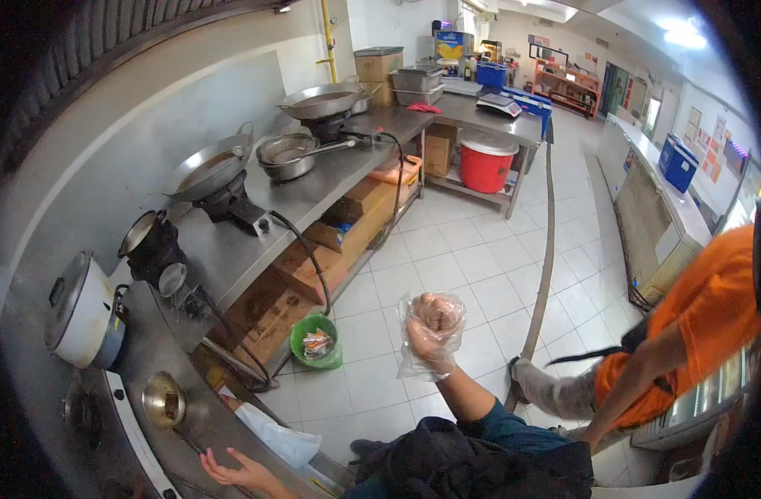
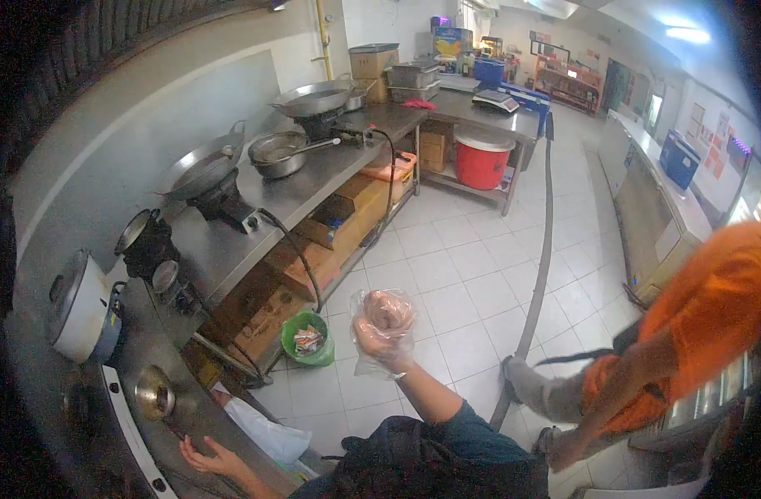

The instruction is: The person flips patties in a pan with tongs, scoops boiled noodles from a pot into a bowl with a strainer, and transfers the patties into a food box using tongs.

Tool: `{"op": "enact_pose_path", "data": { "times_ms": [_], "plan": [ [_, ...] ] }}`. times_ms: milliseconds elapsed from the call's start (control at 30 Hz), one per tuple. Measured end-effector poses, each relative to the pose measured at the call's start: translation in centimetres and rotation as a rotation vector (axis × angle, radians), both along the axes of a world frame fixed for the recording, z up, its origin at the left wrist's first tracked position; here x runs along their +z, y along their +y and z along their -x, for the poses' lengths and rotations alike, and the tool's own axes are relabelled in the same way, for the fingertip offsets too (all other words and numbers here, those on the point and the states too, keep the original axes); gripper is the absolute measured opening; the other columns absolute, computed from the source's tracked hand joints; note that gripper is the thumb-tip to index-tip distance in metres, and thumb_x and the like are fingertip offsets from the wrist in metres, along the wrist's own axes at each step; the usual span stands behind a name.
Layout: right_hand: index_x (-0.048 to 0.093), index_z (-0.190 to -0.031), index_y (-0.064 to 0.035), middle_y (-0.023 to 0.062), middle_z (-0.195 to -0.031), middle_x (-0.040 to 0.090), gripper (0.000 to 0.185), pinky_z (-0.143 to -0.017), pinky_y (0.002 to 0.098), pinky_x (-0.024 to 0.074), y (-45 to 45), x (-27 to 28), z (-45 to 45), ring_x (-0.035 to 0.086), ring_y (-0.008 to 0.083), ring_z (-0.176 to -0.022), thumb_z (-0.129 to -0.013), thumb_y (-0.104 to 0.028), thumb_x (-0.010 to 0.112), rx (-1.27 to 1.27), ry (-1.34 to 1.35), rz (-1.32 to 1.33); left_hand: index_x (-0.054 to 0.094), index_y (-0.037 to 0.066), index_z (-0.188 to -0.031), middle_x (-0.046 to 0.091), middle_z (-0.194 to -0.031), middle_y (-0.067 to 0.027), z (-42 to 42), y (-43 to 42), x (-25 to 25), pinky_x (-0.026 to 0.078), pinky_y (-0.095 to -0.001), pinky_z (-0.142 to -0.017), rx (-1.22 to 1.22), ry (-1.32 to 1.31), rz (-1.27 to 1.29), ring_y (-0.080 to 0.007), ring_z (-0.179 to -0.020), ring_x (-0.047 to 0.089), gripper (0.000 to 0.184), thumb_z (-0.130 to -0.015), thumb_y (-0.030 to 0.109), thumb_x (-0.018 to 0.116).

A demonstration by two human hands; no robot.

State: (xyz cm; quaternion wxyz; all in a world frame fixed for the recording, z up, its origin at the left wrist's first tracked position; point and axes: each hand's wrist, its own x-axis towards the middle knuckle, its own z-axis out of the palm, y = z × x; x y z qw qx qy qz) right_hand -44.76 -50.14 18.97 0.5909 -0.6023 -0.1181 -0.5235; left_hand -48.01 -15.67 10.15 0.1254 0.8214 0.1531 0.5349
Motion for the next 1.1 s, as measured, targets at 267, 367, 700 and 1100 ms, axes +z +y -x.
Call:
{"op": "enact_pose_path", "data": {
  "times_ms": [267,367,700,1100],
  "plan": [
    [0.022,-0.055,-0.0103,-0.0013,-0.054,0.024,0.031,-0.044,0.0231,0.0211,2.1,0.3,-1.1,0.023,0.0087,-0.048,-0.057,0.013,0.043,-0.044,0.152,0.069,0.046,0.000,-0.097,0.044,-0.102,-0.0131,1.7,1.0,-0.1,0.032,-0.0422,-0.081,0.020,-0.002,-0.031,-0.0283,-0.100,0.040,0.031,-0.079,0.025,0.047],
    [0.020,-0.055,-0.0103,-0.0009,-0.053,0.023,0.032,-0.043,0.0237,0.0202,2.7,0.2,-1.8,0.022,0.0086,-0.048,-0.057,0.012,0.043,0.063,0.159,0.061,0.044,-0.001,-0.098,0.045,-0.101,-0.0130,1.9,1.7,-0.9,0.032,-0.0418,-0.082,0.032,-0.019,0.024,-0.0278,-0.099,0.040,0.031,-0.077,0.022,0.049],
    [0.046,-0.085,-0.0079,0.0035,-0.080,0.044,0.012,-0.065,0.0257,0.0372,4.1,-7.3,-6.9,0.042,0.0123,-0.073,-0.073,-0.009,0.047,0.398,-0.049,-0.394,0.044,0.005,-0.100,0.041,-0.108,-0.0111,3.1,0.2,-0.5,0.026,-0.0365,-0.088,-0.024,-0.094,0.299,-0.0255,-0.105,0.035,0.032,-0.071,0.011,0.054],
    [0.039,-0.068,-0.0040,0.0010,-0.067,0.042,0.017,-0.080,0.0315,0.0386,20.7,-4.4,-10.6,0.041,0.0099,-0.066,-0.068,0.002,0.055,1.145,0.067,-0.137,0.046,0.005,-0.097,0.049,-0.096,-0.0109,8.3,1.7,0.1,0.030,-0.0353,-0.079,0.151,-0.188,0.465,-0.0263,-0.090,0.044,0.028,-0.069,0.005,0.051]
  ]
}}
